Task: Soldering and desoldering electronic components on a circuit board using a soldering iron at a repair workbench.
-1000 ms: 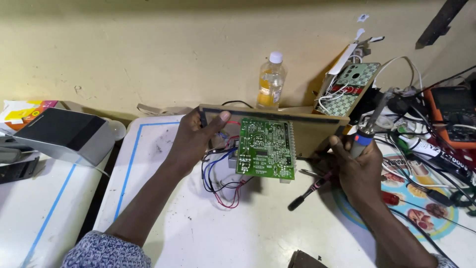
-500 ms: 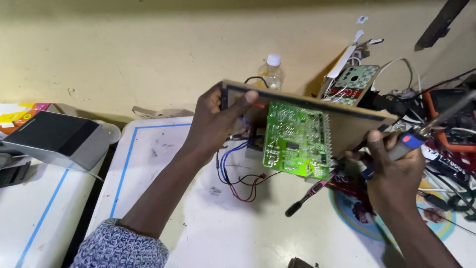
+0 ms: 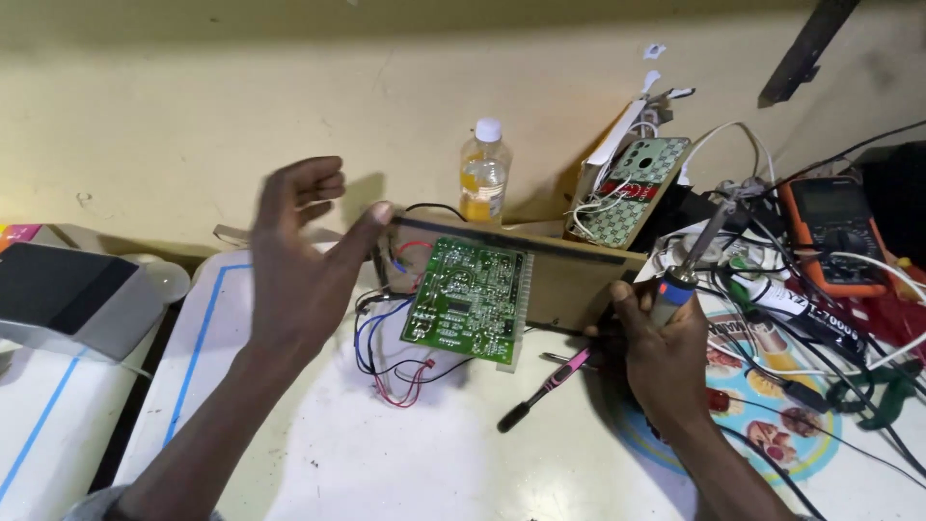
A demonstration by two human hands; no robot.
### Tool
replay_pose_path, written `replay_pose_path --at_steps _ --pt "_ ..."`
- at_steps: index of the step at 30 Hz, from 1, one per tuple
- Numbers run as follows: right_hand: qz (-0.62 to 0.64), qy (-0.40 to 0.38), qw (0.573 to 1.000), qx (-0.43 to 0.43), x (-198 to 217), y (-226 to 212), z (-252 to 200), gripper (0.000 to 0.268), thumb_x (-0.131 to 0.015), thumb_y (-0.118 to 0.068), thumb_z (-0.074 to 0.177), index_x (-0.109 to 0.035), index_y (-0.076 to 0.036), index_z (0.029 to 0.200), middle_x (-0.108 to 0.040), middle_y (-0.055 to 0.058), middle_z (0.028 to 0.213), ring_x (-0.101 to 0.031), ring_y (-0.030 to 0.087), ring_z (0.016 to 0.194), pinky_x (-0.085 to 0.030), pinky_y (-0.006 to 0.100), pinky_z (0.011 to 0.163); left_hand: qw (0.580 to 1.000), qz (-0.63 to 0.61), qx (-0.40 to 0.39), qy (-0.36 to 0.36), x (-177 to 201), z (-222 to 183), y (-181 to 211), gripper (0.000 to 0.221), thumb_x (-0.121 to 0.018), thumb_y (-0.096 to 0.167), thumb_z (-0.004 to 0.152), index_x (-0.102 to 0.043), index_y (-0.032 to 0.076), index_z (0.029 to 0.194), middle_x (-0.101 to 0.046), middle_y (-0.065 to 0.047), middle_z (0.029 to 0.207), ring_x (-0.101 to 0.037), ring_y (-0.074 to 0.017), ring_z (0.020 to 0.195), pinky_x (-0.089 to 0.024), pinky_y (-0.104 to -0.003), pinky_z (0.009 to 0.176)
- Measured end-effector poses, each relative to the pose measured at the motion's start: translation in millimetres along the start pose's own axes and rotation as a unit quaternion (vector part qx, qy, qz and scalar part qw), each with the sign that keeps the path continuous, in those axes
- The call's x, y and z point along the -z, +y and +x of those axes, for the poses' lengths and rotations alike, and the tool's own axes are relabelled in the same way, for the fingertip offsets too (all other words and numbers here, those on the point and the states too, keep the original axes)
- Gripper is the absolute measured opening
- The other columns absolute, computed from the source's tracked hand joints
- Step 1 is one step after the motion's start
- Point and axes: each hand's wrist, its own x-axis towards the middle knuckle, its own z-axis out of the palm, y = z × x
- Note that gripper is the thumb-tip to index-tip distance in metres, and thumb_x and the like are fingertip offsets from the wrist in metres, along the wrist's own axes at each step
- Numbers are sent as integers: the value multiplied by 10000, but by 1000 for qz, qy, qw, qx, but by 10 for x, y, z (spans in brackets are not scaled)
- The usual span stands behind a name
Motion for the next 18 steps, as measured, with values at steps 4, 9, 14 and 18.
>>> replay_pose_path --at_steps 4,9,14,18 --pt "-48 -4 999 -7 46 39 34 296 -660 -227 1005 -415 -113 883 -595 113 724 -767 290 616 -580 379 458 973 66 -217 50 25 -621 249 29 -668 8 956 -654 -17 952 -678 -137 861 -642 -232 758 -522 -333 729" --pt "-43 -15 998 38 95 123 40 342 -671 -237 994 -397 -147 811 -464 28 675 -621 205 621 -648 357 574 987 106 -120 -13 -10 -1015 -112 163 -698 148 935 -640 76 1069 -763 -33 911 -777 -160 758 -603 -296 684" --pt "-24 -23 999 21 111 128 75 328 -680 -196 1002 -401 -138 837 -503 57 698 -752 280 650 -648 354 579 974 211 -29 -77 -132 -1101 -548 144 -706 114 730 -713 200 844 -736 11 869 -672 -246 787 -534 -429 689" --pt "-108 -10 993 48 159 231 215 353 -703 -264 992 -414 -155 823 -454 13 663 -552 179 597 -525 340 577 955 255 -15 -152 -288 -969 -747 176 -717 241 789 -702 107 903 -705 -59 915 -613 -319 955 -515 -484 736"
